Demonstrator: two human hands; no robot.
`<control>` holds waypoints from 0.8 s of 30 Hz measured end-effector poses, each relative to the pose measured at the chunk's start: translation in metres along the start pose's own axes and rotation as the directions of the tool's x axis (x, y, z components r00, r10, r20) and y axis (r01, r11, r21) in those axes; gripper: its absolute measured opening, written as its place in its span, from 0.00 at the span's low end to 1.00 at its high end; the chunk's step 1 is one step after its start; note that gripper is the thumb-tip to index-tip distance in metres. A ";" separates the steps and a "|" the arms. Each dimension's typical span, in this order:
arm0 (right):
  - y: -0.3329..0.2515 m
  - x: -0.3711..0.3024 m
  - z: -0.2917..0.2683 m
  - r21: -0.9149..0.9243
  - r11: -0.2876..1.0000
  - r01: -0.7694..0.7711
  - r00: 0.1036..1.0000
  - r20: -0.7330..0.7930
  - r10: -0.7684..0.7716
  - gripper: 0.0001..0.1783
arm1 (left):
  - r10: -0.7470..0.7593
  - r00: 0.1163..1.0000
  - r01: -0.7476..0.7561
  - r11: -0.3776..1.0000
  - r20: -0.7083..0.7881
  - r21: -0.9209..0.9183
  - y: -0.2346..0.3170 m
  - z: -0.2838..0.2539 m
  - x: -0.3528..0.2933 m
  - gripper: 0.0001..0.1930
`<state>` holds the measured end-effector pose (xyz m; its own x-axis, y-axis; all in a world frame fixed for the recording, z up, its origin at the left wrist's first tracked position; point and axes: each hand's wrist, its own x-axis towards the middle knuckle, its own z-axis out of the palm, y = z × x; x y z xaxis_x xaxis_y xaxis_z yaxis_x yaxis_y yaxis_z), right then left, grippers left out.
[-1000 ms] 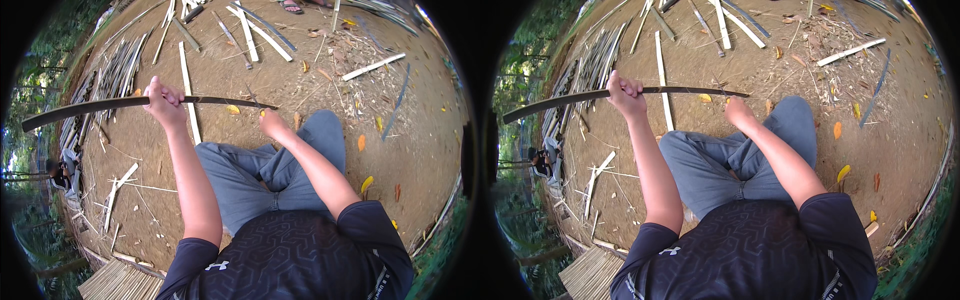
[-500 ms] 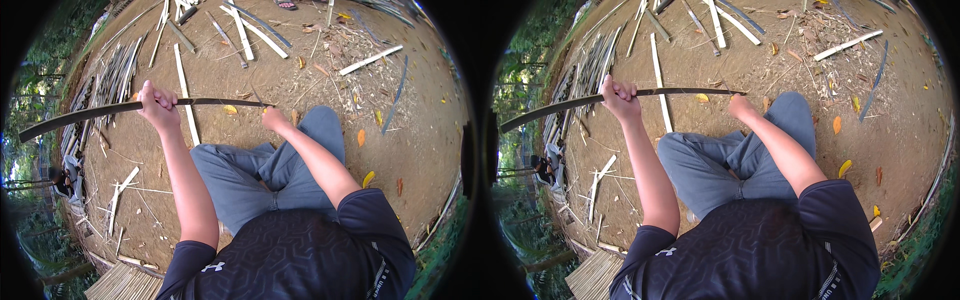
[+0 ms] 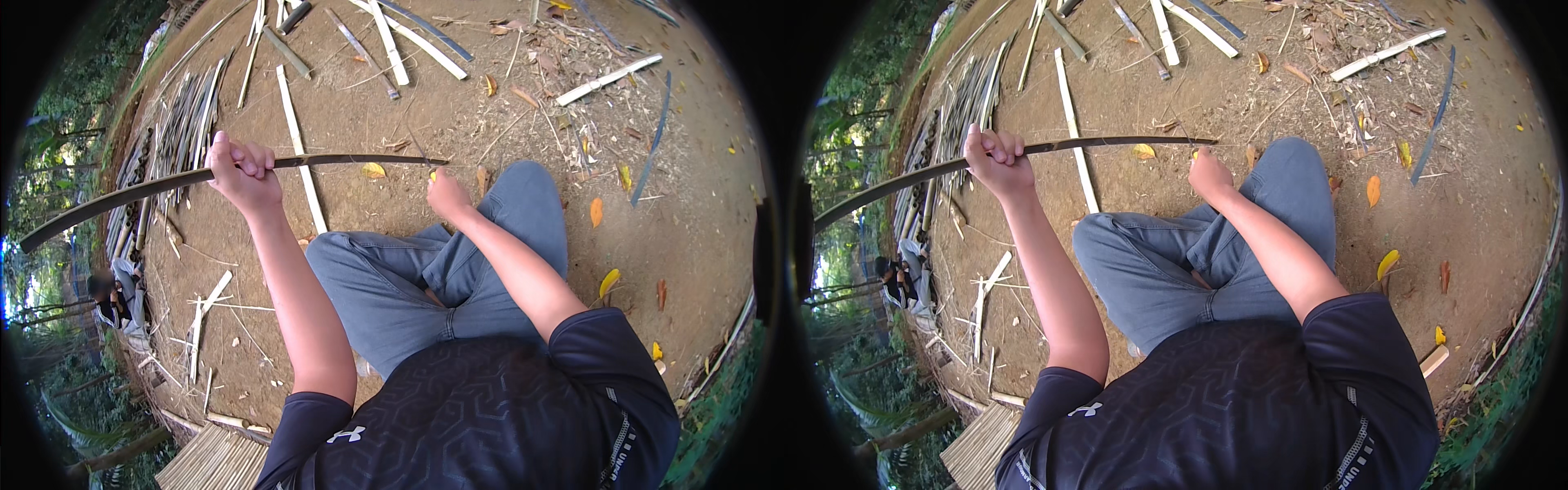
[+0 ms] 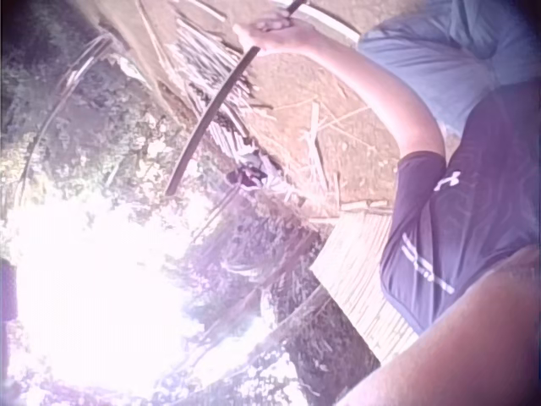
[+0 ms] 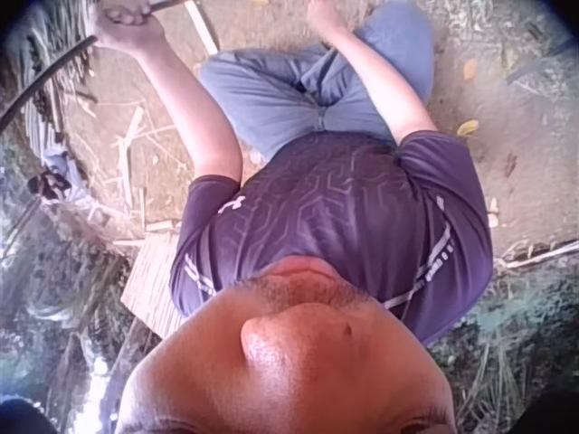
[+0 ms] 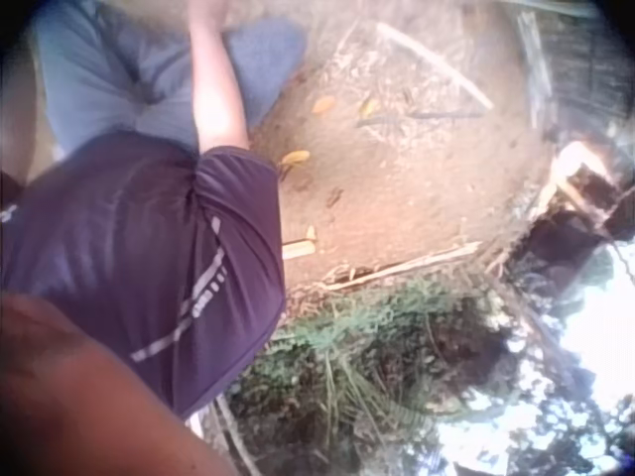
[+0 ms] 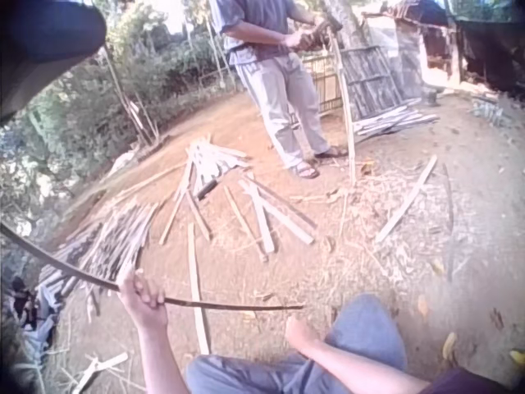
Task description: The person whittles a long strip of bamboo using a knife while sitting cross-legged on the ground.
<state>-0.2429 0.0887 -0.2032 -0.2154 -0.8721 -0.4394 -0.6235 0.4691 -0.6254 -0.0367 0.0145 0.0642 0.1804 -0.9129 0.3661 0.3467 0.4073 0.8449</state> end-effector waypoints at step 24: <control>0.064 0.063 0.051 -0.002 0.953 -0.302 0.948 0.106 0.301 0.17 | -0.022 0.997 0.026 0.999 -0.073 0.043 -0.005 0.006 0.007 0.17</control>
<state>-0.2576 0.0710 -0.3039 -0.3116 -0.6708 -0.6730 -0.5310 0.7103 -0.4621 -0.0429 0.0058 0.0646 0.2394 -0.9175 0.3175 0.3113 0.3823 0.8700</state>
